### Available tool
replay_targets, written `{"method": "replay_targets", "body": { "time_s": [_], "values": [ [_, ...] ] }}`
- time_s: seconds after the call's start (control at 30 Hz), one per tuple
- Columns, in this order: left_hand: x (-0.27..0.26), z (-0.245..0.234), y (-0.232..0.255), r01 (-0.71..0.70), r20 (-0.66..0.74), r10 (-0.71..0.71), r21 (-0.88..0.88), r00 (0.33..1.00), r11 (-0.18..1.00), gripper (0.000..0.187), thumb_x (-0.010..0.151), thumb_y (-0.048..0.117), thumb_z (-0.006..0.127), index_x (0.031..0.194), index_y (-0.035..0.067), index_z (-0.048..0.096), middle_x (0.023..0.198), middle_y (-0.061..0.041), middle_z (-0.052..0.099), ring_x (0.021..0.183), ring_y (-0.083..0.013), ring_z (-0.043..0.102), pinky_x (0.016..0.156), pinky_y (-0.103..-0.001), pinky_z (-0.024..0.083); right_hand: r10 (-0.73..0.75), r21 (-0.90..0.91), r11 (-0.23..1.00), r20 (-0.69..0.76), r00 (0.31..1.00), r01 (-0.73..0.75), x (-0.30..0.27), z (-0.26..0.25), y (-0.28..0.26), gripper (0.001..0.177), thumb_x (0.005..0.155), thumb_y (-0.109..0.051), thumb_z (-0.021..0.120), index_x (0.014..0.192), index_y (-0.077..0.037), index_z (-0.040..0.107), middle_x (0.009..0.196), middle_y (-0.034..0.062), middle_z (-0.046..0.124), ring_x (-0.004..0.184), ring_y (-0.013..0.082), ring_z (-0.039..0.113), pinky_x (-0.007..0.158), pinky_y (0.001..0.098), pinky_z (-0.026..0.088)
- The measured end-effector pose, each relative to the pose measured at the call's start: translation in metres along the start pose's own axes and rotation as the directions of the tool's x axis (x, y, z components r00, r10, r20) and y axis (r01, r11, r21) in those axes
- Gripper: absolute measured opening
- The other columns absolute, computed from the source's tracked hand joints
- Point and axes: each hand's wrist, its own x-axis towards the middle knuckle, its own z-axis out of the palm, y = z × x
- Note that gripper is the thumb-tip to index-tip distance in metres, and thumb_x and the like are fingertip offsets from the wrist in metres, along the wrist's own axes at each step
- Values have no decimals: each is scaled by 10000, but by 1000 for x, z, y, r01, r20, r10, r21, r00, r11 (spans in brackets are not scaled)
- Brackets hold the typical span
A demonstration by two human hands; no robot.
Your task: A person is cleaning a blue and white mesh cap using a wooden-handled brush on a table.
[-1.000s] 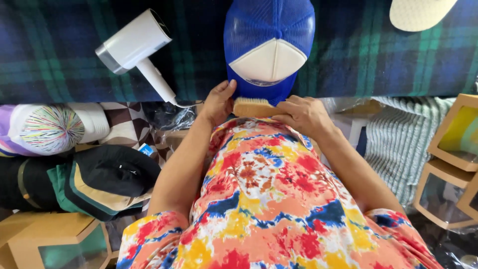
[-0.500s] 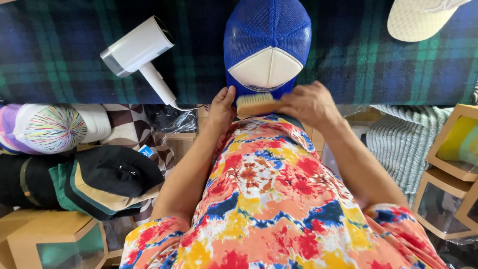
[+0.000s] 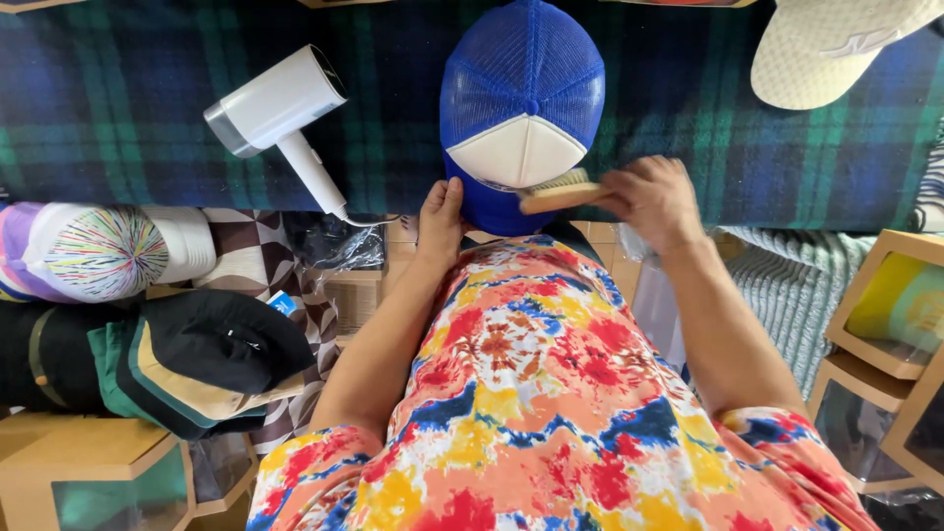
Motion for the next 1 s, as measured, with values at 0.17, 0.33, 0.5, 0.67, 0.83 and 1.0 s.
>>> {"method": "replay_targets", "body": {
  "time_s": [0.17, 0.33, 0.5, 0.67, 0.83, 1.0],
  "values": [
    [1, 0, -4, -6, -44, 7, 39, 999, 999, 272, 1055, 377, 578, 939, 131, 590, 713, -16, 552, 653, -196, 686, 595, -403, 659, 187, -46, 981, -25, 982, -188, -60, -28, 21, 236, 1005, -402, 755, 1106, -190, 731, 834, 60, 557, 757, 309, 629, 715, 414, 501],
    [26, -21, -33, -29, -39, 32, 72, 999, 997, 279, 1063, 378, 571, 940, 129, 592, 713, -16, 554, 664, -192, 693, 581, -400, 658, 73, 119, 991, -87, 994, -62, 16, -15, -55, 244, 910, -345, 826, 1087, -185, 777, 852, 61, 653, 760, 290, 677, 715, 405, 535],
    [-16, 9, 22, 0, -44, 3, 89, 999, 996, 283, 1055, 380, 578, 947, 118, 590, 727, -24, 544, 680, -205, 685, 597, -415, 663, 486, 231, 870, -254, 836, -436, 1, 8, -4, 157, 1077, -208, 775, 1033, -75, 704, 750, 161, 580, 691, 425, 622, 617, 478, 487],
    [21, -24, -23, -27, -55, 38, 183, 998, 983, 306, 1058, 404, 583, 904, 140, 595, 679, 24, 483, 613, -115, 589, 525, -302, 618, 517, 258, 840, -118, 848, -477, 11, 7, -63, 280, 1051, -370, 722, 983, -106, 658, 671, 146, 583, 629, 444, 629, 572, 490, 494],
    [22, -26, -12, -30, -44, 46, 309, 998, 951, 330, 1064, 420, 575, 885, 144, 605, 677, 29, 480, 615, -105, 564, 501, -273, 580, 886, 400, 342, 164, 434, -850, 7, 43, -70, 412, 1134, -506, 398, 977, -158, 550, 690, 190, 597, 723, 456, 629, 698, 537, 473],
    [21, -24, -11, -69, -27, 83, 343, 996, 937, 293, 1070, 375, 588, 888, 147, 612, 706, 52, 456, 677, -75, 503, 539, -216, 486, 959, 750, 9, 181, 217, -662, 24, 11, -95, 380, 1093, -421, 457, 983, -95, 618, 564, 69, 438, 428, 183, 487, 413, 278, 404]
  ]
}}
